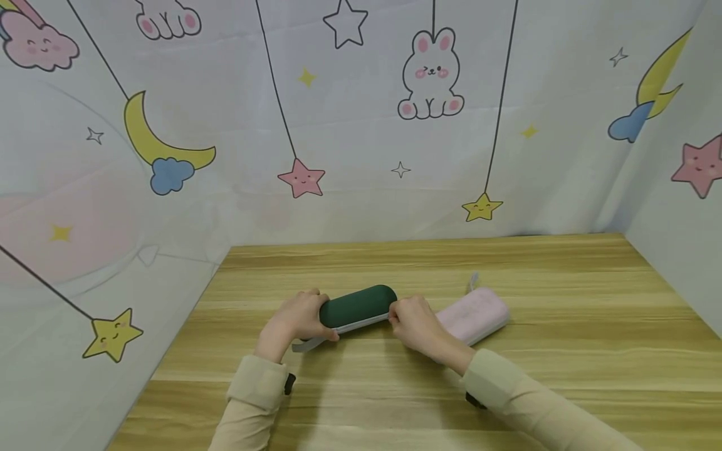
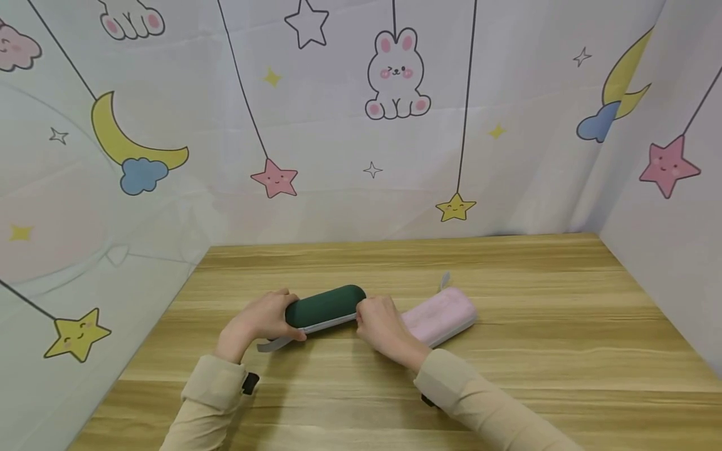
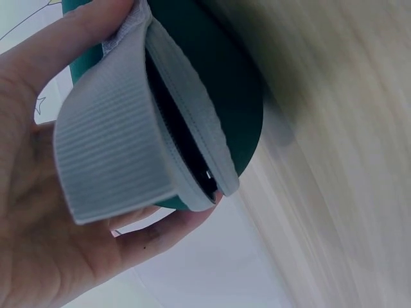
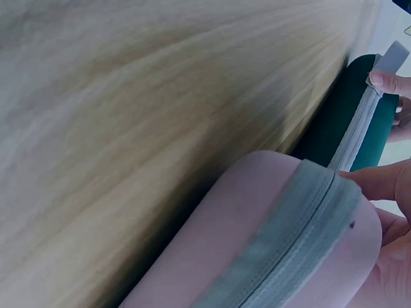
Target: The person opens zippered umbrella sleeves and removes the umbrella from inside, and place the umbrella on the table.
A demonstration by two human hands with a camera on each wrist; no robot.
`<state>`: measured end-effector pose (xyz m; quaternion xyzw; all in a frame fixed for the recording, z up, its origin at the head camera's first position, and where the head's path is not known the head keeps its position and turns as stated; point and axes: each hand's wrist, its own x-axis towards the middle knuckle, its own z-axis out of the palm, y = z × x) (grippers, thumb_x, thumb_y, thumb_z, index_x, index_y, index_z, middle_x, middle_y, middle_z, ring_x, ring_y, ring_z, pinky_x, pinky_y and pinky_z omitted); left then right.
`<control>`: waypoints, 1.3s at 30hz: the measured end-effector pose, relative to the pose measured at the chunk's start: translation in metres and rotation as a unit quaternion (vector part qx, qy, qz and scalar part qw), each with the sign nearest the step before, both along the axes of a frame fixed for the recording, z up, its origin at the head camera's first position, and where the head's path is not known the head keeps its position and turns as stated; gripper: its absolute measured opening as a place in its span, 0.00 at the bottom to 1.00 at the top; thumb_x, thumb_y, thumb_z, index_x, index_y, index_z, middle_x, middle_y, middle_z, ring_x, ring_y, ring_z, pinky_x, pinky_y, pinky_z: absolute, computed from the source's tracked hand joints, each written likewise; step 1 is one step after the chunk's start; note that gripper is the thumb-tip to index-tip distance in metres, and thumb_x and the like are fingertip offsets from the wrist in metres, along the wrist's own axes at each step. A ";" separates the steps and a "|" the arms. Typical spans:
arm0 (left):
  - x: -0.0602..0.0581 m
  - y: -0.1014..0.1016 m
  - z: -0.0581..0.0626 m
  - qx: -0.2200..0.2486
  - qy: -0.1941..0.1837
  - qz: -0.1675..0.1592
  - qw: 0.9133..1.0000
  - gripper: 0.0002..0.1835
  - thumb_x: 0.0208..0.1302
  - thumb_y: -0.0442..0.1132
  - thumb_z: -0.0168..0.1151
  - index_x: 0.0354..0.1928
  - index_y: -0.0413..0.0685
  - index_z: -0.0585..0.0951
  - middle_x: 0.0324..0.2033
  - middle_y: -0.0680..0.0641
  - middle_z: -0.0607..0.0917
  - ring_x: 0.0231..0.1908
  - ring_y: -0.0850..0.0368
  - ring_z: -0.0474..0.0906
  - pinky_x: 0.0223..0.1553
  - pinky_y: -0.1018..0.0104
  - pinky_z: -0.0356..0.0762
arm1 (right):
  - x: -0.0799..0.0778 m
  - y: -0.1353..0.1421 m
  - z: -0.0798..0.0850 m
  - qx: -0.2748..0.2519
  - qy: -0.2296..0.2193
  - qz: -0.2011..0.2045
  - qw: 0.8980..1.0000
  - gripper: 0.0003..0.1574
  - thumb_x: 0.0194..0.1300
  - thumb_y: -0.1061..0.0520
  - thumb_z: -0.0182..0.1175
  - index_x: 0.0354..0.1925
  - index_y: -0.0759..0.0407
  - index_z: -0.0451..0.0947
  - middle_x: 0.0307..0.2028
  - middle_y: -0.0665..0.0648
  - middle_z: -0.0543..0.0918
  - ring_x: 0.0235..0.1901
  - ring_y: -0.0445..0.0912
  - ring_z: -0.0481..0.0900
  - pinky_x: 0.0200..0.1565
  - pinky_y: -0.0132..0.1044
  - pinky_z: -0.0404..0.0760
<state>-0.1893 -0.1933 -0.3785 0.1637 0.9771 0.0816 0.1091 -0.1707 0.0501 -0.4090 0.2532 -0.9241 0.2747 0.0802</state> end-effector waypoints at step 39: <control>0.002 0.001 0.001 -0.009 -0.004 0.003 1.000 0.41 0.44 0.58 0.75 0.59 0.44 0.76 0.52 0.42 0.79 0.48 0.45 0.77 0.49 0.49 0.76 | 0.007 -0.013 0.000 0.005 0.017 -0.001 1.000 0.21 0.52 0.72 0.60 0.10 0.55 0.70 0.11 0.45 0.59 0.15 0.37 0.50 0.20 0.26 0.51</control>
